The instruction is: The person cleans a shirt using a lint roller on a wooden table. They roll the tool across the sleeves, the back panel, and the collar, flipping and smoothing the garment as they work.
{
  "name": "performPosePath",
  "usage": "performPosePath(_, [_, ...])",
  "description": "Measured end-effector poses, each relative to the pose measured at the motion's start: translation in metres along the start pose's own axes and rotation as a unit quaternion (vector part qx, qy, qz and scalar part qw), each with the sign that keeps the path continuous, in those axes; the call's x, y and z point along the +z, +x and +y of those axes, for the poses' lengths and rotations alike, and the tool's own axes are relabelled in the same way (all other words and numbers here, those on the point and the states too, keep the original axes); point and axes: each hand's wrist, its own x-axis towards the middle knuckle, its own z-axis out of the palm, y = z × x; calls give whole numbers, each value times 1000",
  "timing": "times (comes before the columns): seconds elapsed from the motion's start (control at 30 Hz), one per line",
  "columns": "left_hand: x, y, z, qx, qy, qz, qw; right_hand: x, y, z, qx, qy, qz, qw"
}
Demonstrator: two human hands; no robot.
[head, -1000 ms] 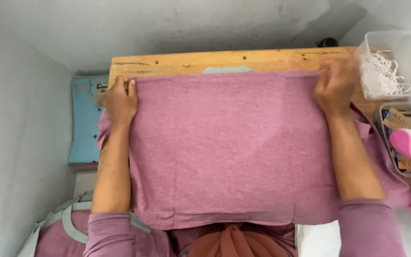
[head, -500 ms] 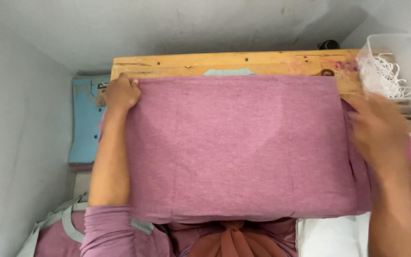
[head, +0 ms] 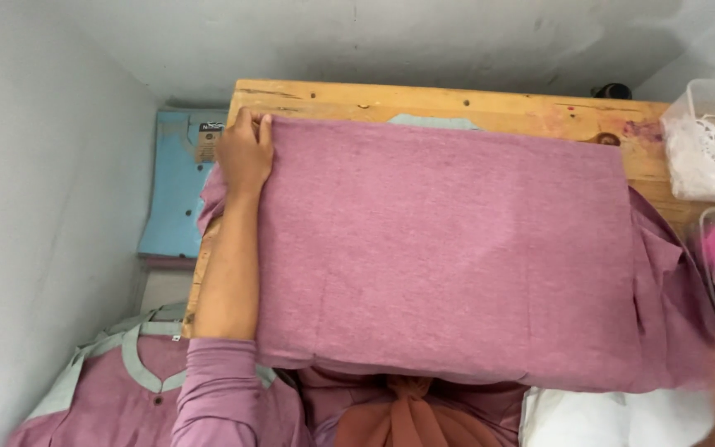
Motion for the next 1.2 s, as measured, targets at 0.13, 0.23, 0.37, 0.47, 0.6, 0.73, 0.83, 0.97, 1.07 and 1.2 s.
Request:
performPosePath(0.13, [1,2,-4,-17,-36,47,998,46,4,-207,-46,-39,-97,993])
performPosePath(0.23, [-5,4,-8,-70,-123,73,987,108,34,-296,-85,-68,-172,979])
performPosePath(0.37, [-6,5,-10,-108,-167,109,974,196,84,-347,-308,-171,-47,935])
performPosePath(0.47, [-6,6,-15,-145,-213,109,960,260,142,-408,-316,-137,51,937])
performPosePath(0.6, [-8,8,-13,-149,-240,136,950,320,199,-460,-286,-80,49,954])
performPosePath(0.73, [-7,9,-19,-131,-222,126,958,297,195,-467,-299,-43,12,953])
performPosePath(0.83, [-11,4,-7,-97,-192,92,972,249,153,-439,-291,-19,-21,956])
performPosePath(0.97, [-9,4,-1,-17,-128,36,991,186,90,-372,-337,-84,48,937])
performPosePath(1.07, [-6,7,-1,-9,-100,18,995,117,41,-339,-259,-129,-99,952])
performPosePath(1.2, [-11,22,8,-80,-23,-132,988,86,18,-324,-163,-258,-189,933])
